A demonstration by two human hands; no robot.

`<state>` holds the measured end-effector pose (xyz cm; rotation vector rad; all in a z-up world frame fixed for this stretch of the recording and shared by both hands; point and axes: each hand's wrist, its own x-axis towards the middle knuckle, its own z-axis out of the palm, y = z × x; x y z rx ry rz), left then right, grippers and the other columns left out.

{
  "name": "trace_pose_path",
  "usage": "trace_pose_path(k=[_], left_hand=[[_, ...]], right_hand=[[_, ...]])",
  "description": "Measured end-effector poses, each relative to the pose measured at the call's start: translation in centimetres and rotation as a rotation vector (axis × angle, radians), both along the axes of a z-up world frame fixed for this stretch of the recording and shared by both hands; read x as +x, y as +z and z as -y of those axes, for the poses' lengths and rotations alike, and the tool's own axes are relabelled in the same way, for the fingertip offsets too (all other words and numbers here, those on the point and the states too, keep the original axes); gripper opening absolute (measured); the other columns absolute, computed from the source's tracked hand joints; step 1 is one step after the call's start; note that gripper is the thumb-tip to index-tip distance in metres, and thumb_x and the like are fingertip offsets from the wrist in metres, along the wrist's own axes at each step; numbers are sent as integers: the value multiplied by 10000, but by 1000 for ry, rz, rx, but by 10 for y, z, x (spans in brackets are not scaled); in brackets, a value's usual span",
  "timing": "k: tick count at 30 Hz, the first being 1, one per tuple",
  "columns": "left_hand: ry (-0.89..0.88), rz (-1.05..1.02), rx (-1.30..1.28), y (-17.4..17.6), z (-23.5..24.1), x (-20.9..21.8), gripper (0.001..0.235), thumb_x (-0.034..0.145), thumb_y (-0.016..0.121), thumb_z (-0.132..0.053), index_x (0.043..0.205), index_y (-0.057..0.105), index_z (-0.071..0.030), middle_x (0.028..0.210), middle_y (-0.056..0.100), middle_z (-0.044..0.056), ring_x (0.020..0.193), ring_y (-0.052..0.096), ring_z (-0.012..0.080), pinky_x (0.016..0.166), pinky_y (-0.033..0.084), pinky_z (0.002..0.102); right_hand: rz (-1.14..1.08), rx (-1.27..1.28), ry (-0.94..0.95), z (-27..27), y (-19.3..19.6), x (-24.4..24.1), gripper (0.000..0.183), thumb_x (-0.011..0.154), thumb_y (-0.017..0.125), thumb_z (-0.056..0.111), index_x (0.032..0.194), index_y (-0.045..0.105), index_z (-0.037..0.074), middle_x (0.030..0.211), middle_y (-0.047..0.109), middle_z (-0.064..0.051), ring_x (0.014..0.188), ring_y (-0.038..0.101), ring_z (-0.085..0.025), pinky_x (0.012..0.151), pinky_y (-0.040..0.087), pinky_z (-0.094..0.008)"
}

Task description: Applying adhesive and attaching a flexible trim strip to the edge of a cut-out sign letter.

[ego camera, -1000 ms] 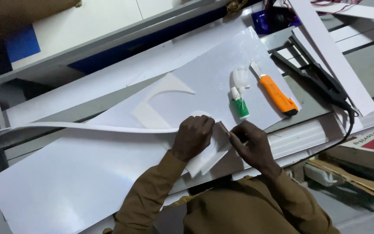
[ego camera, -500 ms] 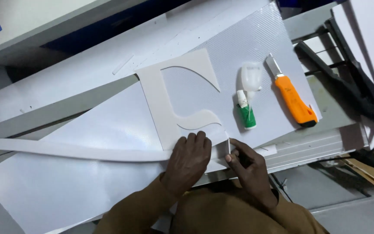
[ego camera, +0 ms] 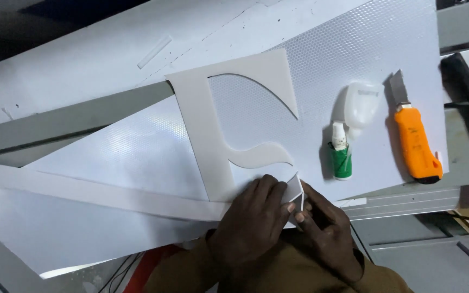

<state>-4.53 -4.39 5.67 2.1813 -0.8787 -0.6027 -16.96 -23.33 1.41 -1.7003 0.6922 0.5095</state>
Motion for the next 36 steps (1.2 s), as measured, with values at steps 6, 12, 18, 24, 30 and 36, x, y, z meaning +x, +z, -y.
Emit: trace_pose_path(k=[6, 12, 18, 24, 30, 36], left_hand=[[57, -173, -75, -6, -5, 2, 219, 1165, 528, -173, 1101, 618, 17, 1077, 600, 179, 1026, 537, 400, 938, 464, 549], [126, 14, 102, -3, 3, -3, 353, 1113, 609, -231, 1366, 639, 13, 1119, 600, 179, 949, 583, 361, 838, 505, 478], [163, 250, 249, -8, 12, -19, 318, 1080, 563, -120, 1352, 673, 2, 1133, 633, 144, 893, 606, 298, 809, 523, 417], [206, 287, 233, -19, 10, -32, 406, 1067, 546, -51, 1443, 670, 38, 1335, 690, 196, 1090, 673, 336, 1008, 569, 430], [285, 302, 243, -12, 19, -29, 388, 1202, 477, -224, 1383, 684, 49, 1151, 653, 182, 944, 638, 324, 864, 573, 417], [227, 336, 275, 1, 23, -14, 221, 1185, 469, -79, 1110, 677, -76, 947, 546, 55, 858, 535, 220, 776, 516, 365]], right_hand=[[18, 42, -16, 0, 4, 3, 724, 966, 781, 297, 1654, 664, 104, 861, 583, 0, 794, 532, -120, 778, 484, -267], [30, 45, -18, 1, 1, 0, 746, 964, 779, 307, 1656, 649, 61, 935, 655, 17, 875, 595, -111, 860, 532, -275], [90, -3, 59, -6, 11, 12, 732, 1020, 671, 396, 1658, 593, 47, 1315, 833, -64, 1101, 756, -149, 983, 601, -329], [65, -27, 74, -8, 9, 8, 773, 1020, 629, 489, 1666, 605, 65, 1014, 790, -56, 853, 663, -140, 782, 530, -293], [63, -14, 130, 2, 3, 1, 747, 1009, 693, 360, 1694, 554, 96, 1537, 770, -71, 1267, 712, -145, 1078, 559, -319], [23, 19, 120, 5, -2, -1, 751, 1004, 724, 318, 1709, 589, 99, 1214, 760, 30, 1006, 634, -100, 966, 540, -273]])
